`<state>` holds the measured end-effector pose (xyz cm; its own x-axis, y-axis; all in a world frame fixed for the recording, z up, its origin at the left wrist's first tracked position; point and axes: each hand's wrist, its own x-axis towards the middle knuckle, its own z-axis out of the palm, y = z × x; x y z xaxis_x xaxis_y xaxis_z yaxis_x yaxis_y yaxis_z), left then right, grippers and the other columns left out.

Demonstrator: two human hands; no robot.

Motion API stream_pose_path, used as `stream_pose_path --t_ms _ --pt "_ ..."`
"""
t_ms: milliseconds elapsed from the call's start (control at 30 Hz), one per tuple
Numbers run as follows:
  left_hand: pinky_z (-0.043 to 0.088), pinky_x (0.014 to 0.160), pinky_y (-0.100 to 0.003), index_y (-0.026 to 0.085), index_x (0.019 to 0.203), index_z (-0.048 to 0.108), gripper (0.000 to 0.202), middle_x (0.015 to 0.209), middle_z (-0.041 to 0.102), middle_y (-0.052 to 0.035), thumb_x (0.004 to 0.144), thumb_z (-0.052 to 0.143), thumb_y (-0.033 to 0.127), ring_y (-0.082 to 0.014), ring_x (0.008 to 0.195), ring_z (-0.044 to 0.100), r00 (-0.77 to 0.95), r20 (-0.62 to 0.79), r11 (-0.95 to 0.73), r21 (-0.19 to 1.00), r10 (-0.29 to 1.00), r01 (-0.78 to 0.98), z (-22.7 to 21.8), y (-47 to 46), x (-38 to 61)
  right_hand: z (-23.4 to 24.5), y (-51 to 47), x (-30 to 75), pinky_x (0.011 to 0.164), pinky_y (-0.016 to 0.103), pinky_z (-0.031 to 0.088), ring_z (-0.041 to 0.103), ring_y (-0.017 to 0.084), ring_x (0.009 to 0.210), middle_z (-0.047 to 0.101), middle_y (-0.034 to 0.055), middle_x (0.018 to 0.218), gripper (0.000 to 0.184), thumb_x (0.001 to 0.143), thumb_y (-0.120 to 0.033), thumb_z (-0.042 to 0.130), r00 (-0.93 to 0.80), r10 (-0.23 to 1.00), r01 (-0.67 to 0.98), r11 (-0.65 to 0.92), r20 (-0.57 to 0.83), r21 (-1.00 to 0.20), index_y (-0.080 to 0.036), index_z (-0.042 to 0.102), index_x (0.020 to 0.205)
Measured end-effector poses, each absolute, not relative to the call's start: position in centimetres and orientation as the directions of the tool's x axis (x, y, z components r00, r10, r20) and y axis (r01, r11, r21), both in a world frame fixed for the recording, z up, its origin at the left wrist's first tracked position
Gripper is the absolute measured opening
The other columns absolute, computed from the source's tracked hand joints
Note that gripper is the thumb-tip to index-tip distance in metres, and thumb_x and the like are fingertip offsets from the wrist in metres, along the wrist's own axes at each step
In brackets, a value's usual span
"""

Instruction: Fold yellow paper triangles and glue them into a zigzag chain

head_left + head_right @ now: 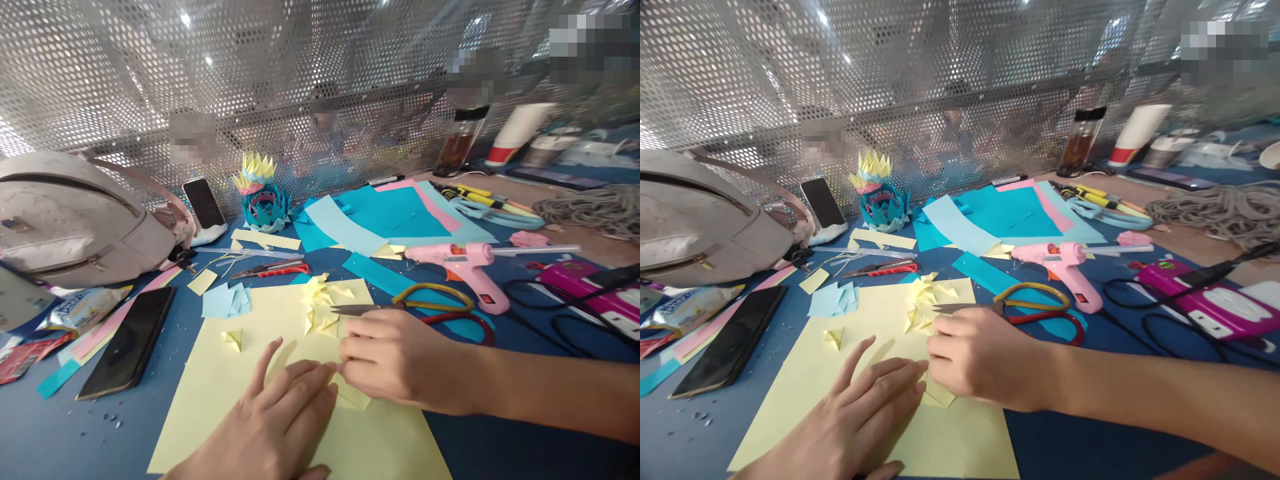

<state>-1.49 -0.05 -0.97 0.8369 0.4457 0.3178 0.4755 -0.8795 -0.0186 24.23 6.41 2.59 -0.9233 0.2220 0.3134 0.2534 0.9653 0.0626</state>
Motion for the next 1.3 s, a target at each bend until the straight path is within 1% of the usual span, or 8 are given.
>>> stream_pose_path --t_ms 200,367,567,667,833,967,1100,1300 --pt "-0.002 0.125 -0.057 0.01 0.137 0.056 0.052 0.144 0.058 -0.0126 0.105 0.038 0.047 -0.0258 0.133 0.05 0.854 0.29 -0.89 -0.015 0.433 0.456 -1.0 0.0 -1.6 4.4 6.8 24.6 0.063 0.035 0.03 0.049 0.019 0.076 0.061 0.0017 0.072 0.025 0.097 -0.022 0.058 -0.97 0.172 0.171 0.985 0.174 -0.019 -0.018 0.064 0.073" --pt "0.001 0.125 -0.058 0.011 0.139 0.055 0.05 0.146 0.057 -0.0134 0.105 0.041 0.045 -0.0259 0.133 0.051 0.839 0.313 -0.887 0.019 0.444 0.462 -1.0 0.1 -1.7 5.3 6.9 24.9 0.064 0.034 0.032 0.051 0.018 0.077 0.062 0.0025 0.073 0.026 0.096 -0.022 0.06 -0.965 0.238 0.226 0.968 0.112 -0.104 -0.019 0.064 0.07" --pt "0.012 0.125 -0.056 0.013 0.135 0.057 0.044 0.14 0.062 -0.0134 0.102 0.05 0.041 -0.025 0.126 0.058 0.866 0.23 -0.892 0.028 0.444 0.451 1.4 0.1 -1.4 3.5 7.8 24.5 0.067 0.03 0.037 0.049 0.017 0.072 0.061 0.0028 0.072 0.033 0.102 -0.024 0.047 -0.925 0.315 0.243 0.921 0.214 -0.306 -0.018 0.064 0.074" --pt "0.013 0.125 -0.058 0.012 0.14 0.053 0.046 0.139 0.063 -0.0145 0.104 0.046 0.038 -0.0257 0.126 0.058 0.876 0.208 -0.897 0.017 0.436 0.442 2.1 0.0 -1.2 2.6 7.9 24.3 0.069 0.028 0.039 0.051 0.016 0.074 0.063 0.0016 0.076 0.026 0.101 -0.029 0.051 -0.903 0.376 0.273 0.874 0.205 -0.403 -0.017 0.065 0.082" --pt "0.016 0.123 -0.06 0.014 0.138 0.055 0.044 0.135 0.064 -0.0141 0.103 0.046 0.038 -0.0268 0.126 0.057 0.88 0.173 -0.894 0.004 0.442 0.448 2.3 -0.1 -1.0 1.9 7.5 24.2 0.066 0.026 0.038 0.053 0.015 0.073 0.062 0.0001 0.077 0.019 0.093 -0.033 0.064 -0.891 0.405 0.287 0.854 0.206 -0.435 -0.017 0.064 0.084" --pt "0.009 0.124 -0.059 0.011 0.135 0.057 0.042 0.131 0.067 -0.0136 0.103 0.043 0.036 -0.0263 0.125 0.058 0.867 0.202 -0.884 -0.015 0.456 0.468 1.8 -0.1 -1.1 1.7 7.4 24.1 0.065 0.027 0.037 0.053 0.014 0.072 0.061 -0.0012 0.075 0.015 0.091 -0.03 0.065 -0.884 0.421 0.294 0.839 0.205 -0.457 -0.018 0.063 0.082" --pt "-0.005 0.126 -0.054 0.008 0.138 0.054 0.043 0.126 0.069 -0.0119 0.104 0.041 0.032 -0.024 0.125 0.058 0.833 0.313 -0.879 0.013 0.456 0.476 0.6 -0.1 -1.2 1.6 7.4 24.0 0.067 0.027 0.039 0.054 0.014 0.075 0.062 -0.0008 0.078 0.011 0.091 -0.028 0.065 -0.876 0.422 0.27 0.831 0.235 -0.486 -0.018 0.063 0.085" --pt "0.001 0.127 -0.044 0.01 0.131 0.059 0.037 0.12 0.072 -0.0073 0.099 0.054 0.027 -0.0207 0.117 0.062 0.765 0.369 -0.832 0.047 0.528 0.553 1.0 -0.2 -1.3 1.1 7.5 24.1 0.072 0.027 0.04 0.056 0.015 0.081 0.065 0.0008 0.083 0.013 0.095 -0.029 0.065 -0.871 0.403 0.209 0.821 0.281 -0.531 -0.018 0.066 0.088"
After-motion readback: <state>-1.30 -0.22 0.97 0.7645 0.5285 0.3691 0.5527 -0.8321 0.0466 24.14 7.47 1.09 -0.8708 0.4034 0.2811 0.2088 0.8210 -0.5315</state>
